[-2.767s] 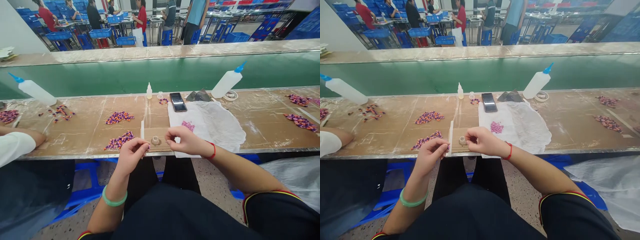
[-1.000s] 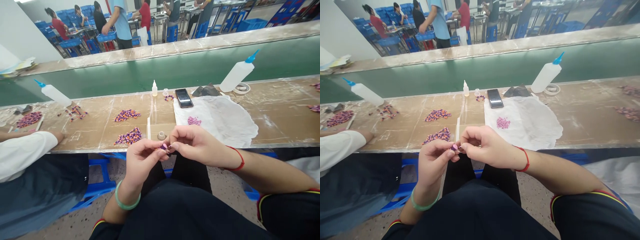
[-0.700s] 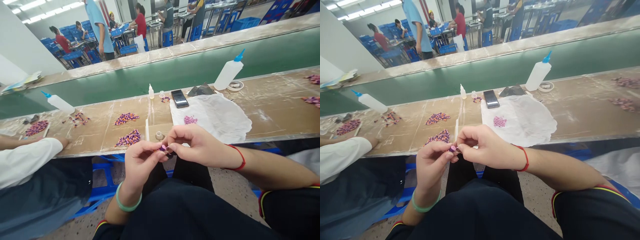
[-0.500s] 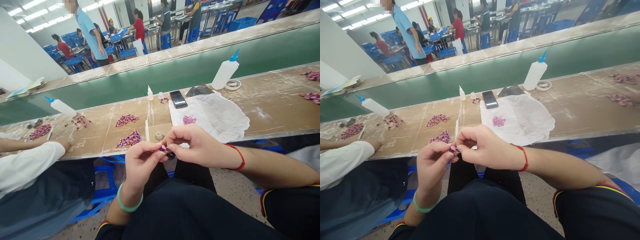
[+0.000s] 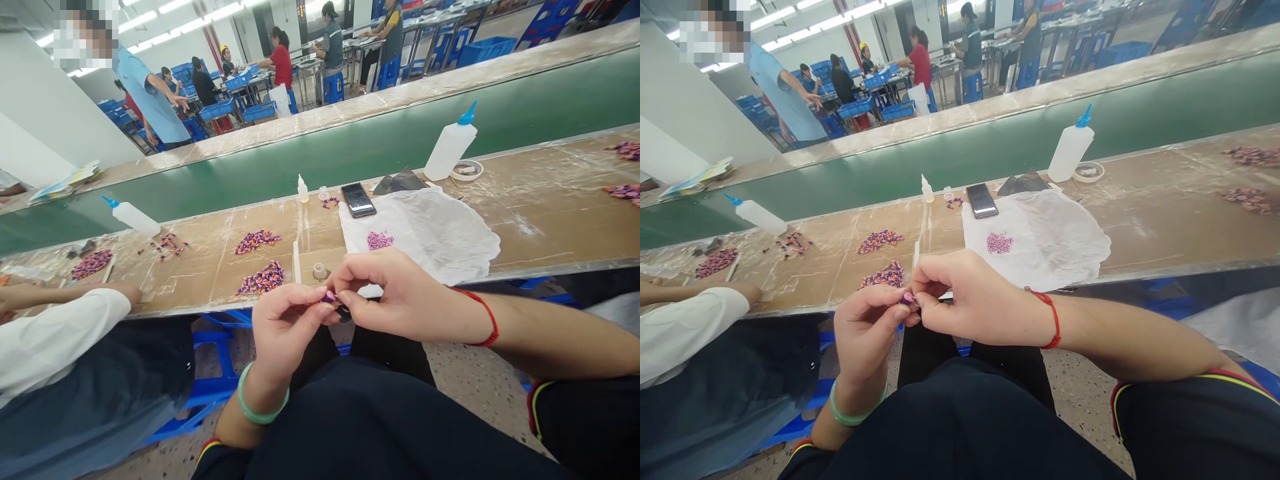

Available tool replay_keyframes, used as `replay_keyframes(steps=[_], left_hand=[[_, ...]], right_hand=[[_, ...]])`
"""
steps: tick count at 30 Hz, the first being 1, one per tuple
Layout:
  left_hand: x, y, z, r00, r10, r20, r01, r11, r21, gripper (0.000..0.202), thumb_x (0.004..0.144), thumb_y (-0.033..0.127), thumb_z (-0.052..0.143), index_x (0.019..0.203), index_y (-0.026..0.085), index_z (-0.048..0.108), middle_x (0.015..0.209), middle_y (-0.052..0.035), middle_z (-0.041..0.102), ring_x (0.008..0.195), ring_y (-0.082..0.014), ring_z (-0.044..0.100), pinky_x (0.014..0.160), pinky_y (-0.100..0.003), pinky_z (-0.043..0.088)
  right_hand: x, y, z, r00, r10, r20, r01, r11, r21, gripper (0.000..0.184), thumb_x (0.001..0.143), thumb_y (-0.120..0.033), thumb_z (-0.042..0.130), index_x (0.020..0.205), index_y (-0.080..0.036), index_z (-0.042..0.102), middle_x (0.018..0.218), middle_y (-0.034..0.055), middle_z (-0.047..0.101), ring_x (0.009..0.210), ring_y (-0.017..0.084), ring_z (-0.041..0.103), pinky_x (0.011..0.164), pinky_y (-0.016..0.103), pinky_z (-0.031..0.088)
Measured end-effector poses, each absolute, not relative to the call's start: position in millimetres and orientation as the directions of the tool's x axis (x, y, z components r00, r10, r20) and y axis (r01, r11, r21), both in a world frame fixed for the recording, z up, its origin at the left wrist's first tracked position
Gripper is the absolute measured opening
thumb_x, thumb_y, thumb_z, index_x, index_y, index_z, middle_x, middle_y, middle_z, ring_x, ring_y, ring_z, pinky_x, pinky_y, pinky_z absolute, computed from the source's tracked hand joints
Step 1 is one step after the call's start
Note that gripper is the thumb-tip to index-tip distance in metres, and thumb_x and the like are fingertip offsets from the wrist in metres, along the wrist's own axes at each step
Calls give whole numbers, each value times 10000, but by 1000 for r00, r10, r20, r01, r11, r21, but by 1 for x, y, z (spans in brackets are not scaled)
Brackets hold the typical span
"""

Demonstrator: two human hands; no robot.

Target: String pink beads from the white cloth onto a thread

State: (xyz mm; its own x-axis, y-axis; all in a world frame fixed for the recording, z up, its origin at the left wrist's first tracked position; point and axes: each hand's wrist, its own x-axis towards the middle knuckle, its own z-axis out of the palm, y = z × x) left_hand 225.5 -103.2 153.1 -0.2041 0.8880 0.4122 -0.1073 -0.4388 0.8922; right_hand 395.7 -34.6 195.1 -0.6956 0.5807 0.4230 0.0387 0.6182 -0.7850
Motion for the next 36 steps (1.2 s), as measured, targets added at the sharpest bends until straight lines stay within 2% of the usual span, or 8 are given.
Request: replay_keyframes(steps=[4, 9, 13, 17, 22, 24, 28, 36], left_hand=[[226, -103, 153, -218, 884, 413, -107, -443, 890, 97, 749, 231, 863, 815, 194, 803, 730, -23, 788, 527, -136, 729, 509, -172, 618], [225, -103, 152, -248, 906, 342, -104, -376, 921, 200, 720, 335, 886, 776, 169, 789, 706, -40, 778, 498, -142, 712, 486, -195, 615], [227, -103, 153, -239, 919, 314, -170, -358, 918, 191, 704, 316, 898, 769, 174, 788, 705, -32, 781, 495, -138, 714, 480, -182, 608], [229, -101, 156, -231, 925, 302, -239, -355, 904, 179, 701, 292, 900, 765, 175, 781, 687, -22, 777, 495, -133, 716, 484, -171, 603], [230, -103, 156, -227, 947, 225, -282, -285, 916, 275, 666, 341, 918, 722, 143, 735, 648, -26, 757, 480, -125, 701, 485, -172, 591], [232, -103, 153, -207, 963, 170, -317, -230, 920, 336, 640, 381, 927, 705, 134, 709, 636, -24, 746, 476, -116, 691, 487, -170, 581], [233, -99, 145, -190, 976, 103, -384, -170, 907, 463, 550, 459, 954, 685, 119, 669, 593, -13, 703, 478, -98, 671, 503, -171, 563], [234, -98, 139, -248, 968, 42, -415, -145, 898, 560, 426, 484, 984, 644, 103, 635, 588, -18, 673, 473, -82, 640, 486, -168, 527]], right_hand=[[395, -35, 197, -691, 559, 459, 35, 660, -751, 132, 808, -94, 509, 721, -182, 557, 664, -38, 627, 574, 73, 558, 549, 173, 437], [393, -36, 196, -680, 525, 512, 24, 714, -700, 135, 822, -97, 497, 739, -178, 566, 661, -40, 626, 566, 67, 557, 548, 164, 426], [392, -37, 195, -665, 513, 543, 29, 744, -667, 140, 823, -97, 492, 734, -175, 567, 653, -39, 632, 555, 63, 554, 545, 156, 420], [392, -37, 195, -660, 528, 534, 64, 748, -660, 141, 823, -103, 483, 742, -176, 573, 651, -32, 645, 561, 72, 578, 549, 159, 428], [391, -39, 194, -683, 521, 512, 95, 759, -645, 185, 861, -147, 473, 708, -193, 567, 615, -32, 641, 529, 88, 592, 518, 178, 426], [390, -39, 189, -686, 531, 498, 119, 757, -643, 236, 889, -150, 454, 687, -206, 564, 603, -35, 644, 513, 93, 600, 501, 181, 430], [387, -30, 168, -669, 496, 553, 87, 792, -604, 275, 925, -190, 453, 695, -231, 597, 603, -30, 654, 494, 114, 602, 480, 192, 455], [386, -15, 132, -677, 450, 582, 122, 849, -514, 204, 922, -256, 505, 764, -252, 633, 639, -27, 658, 531, 139, 617, 497, 197, 484]])
